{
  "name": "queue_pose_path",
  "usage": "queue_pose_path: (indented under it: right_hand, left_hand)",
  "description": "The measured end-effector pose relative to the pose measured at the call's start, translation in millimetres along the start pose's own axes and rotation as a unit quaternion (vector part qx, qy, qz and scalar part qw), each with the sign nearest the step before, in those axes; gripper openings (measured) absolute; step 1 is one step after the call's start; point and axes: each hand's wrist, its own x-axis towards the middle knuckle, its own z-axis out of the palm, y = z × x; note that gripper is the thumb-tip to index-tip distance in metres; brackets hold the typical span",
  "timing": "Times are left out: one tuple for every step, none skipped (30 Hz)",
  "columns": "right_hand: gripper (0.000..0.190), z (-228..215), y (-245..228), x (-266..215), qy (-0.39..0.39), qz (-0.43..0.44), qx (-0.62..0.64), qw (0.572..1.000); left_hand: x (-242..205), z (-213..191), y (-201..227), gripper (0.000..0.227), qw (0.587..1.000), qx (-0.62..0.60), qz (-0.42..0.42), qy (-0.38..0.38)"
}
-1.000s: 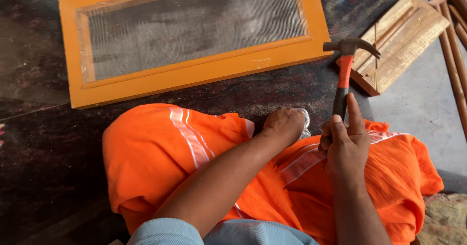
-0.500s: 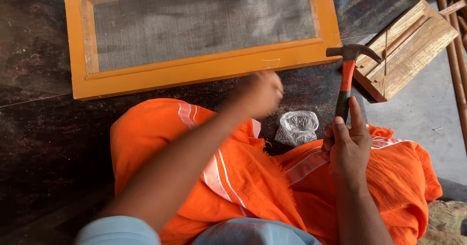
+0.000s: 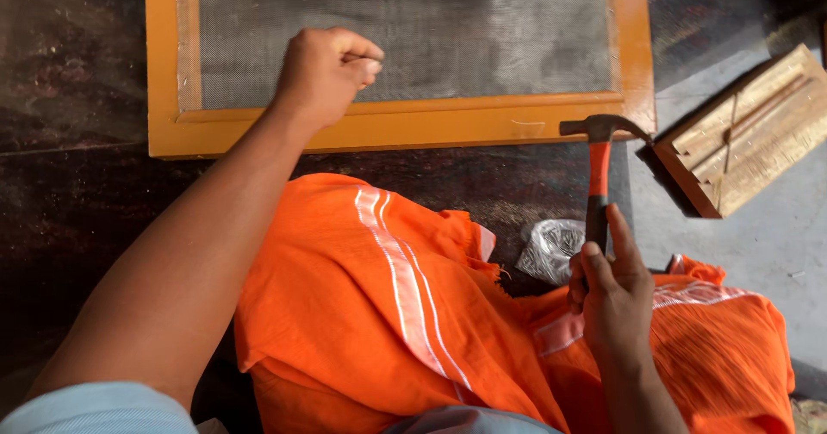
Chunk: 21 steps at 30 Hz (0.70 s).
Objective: The person secures a metal mesh screen to a yellow wooden frame by hand-hammering small nails along the perimeter. They repeatedly pick up nails, position them, and hammer them into the frame while sitting on the floor.
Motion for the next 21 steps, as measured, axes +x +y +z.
queue_pose_path:
  right_hand:
    - [0.064,5.4,0.3,-1.6,-0.007,0.001,-0.007,1.0]
    - [0.064,10.6,0.0,-3.2,-0.014,0.001,-0.014,1.0]
    - [0.065,16.5,-0.7,-4.5,-0.023,0.0,-0.013,1.0]
    - [0.065,22.9,-1.5,-5.1,-0.032,0.0,-0.012,0.999]
    - [0.066,29.7,-2.7,-4.6,-0.04,-0.002,-0.01,0.999]
    - [0.066,36.2,-4.0,-4.0,-0.045,0.005,-0.019,0.999]
    - [0.067,41.8,-5.1,-4.9,-0.049,0.013,-0.03,0.998]
    - [0.067,47.8,-5.9,-5.4,-0.052,0.022,-0.04,0.998]
    - [0.067,54.8,-6.5,-5.8,-0.053,0.018,-0.053,0.997]
    - [0.067,61.8,-6.9,-5.9,-0.055,0.014,-0.065,0.996]
    - [0.067,69.0,-6.5,-6.0,-0.057,0.011,-0.077,0.995]
    - [0.066,76.3,-6.3,-5.4,-0.064,-0.01,-0.103,0.993]
    - [0.064,83.0,-7.8,-3.9,-0.072,-0.029,-0.129,0.989]
    - [0.063,89.2,-9.6,-2.7,-0.08,-0.049,-0.155,0.983]
    - [0.061,95.5,-10.8,-0.3,-0.093,-0.071,-0.161,0.98]
    - [0.06,101.2,-12.0,2.4,-0.105,-0.092,-0.168,0.976]
    - [0.058,106.5,-13.1,3.6,-0.116,-0.112,-0.175,0.971]
    - [0.058,111.3,-13.9,5.3,-0.113,-0.126,-0.206,0.964]
    - [0.058,114.8,-14.4,6.8,-0.109,-0.14,-0.238,0.955]
    - [0.059,117.9,-14.7,8.7,-0.105,-0.153,-0.269,0.945]
    - [0.059,121.1,-15.3,11.1,-0.105,-0.167,-0.282,0.939]
  left_hand:
    - [1.0,2.9,-6.2,0.011,1.0,0.013,0.011,0.002]
    - [2.4,6.7,-11.7,0.01,0.998,0.033,0.061,0.011]
    - [5.1,11.1,-16.0,0.009,0.992,0.053,0.112,0.019]
    - [6.2,14.3,-20.4,0.008,0.984,0.073,0.163,0.025]
    - [7.4,17.9,-24.3,0.008,0.991,0.057,0.117,-0.006]
    - [7.8,22.2,-28.2,0.009,0.996,0.042,0.071,-0.038]
    - [6.8,27.1,-32.3,0.01,0.997,0.024,0.024,-0.072]
    - [6.0,31.6,-36.7,0.01,0.996,0.024,0.028,-0.084]
    - [4.4,35.1,-41.5,0.01,0.995,0.023,0.032,-0.096]
    - [2.7,38.0,-46.4,0.01,0.993,0.022,0.036,-0.107]
    - [0.7,40.0,-51.3,0.01,0.993,0.023,0.03,-0.107]
    - [-0.8,42.0,-55.7,0.009,0.994,0.024,0.024,-0.108]
    - [-2.4,43.4,-59.8,0.008,0.994,0.025,0.016,-0.108]
    - [-3.8,45.0,-63.1,0.006,0.995,0.028,0.05,-0.083]
    - [-4.0,46.4,-65.5,0.005,0.994,0.033,0.086,-0.057]
    - [-4.1,47.3,-67.6,0.004,0.991,0.038,0.122,-0.03]
    - [-4.6,48.0,-69.8,0.004,0.991,0.035,0.123,-0.028]
    - [-5.4,48.7,-71.7,0.004,0.992,0.032,0.123,-0.026]
    - [-6.5,49.7,-73.1,0.004,0.992,0.029,0.124,-0.024]
    - [-7.1,50.4,-74.2,0.003,0.99,0.034,0.133,-0.021]
    - [-6.8,49.8,-75.4,0.003,0.989,0.04,0.142,-0.017]
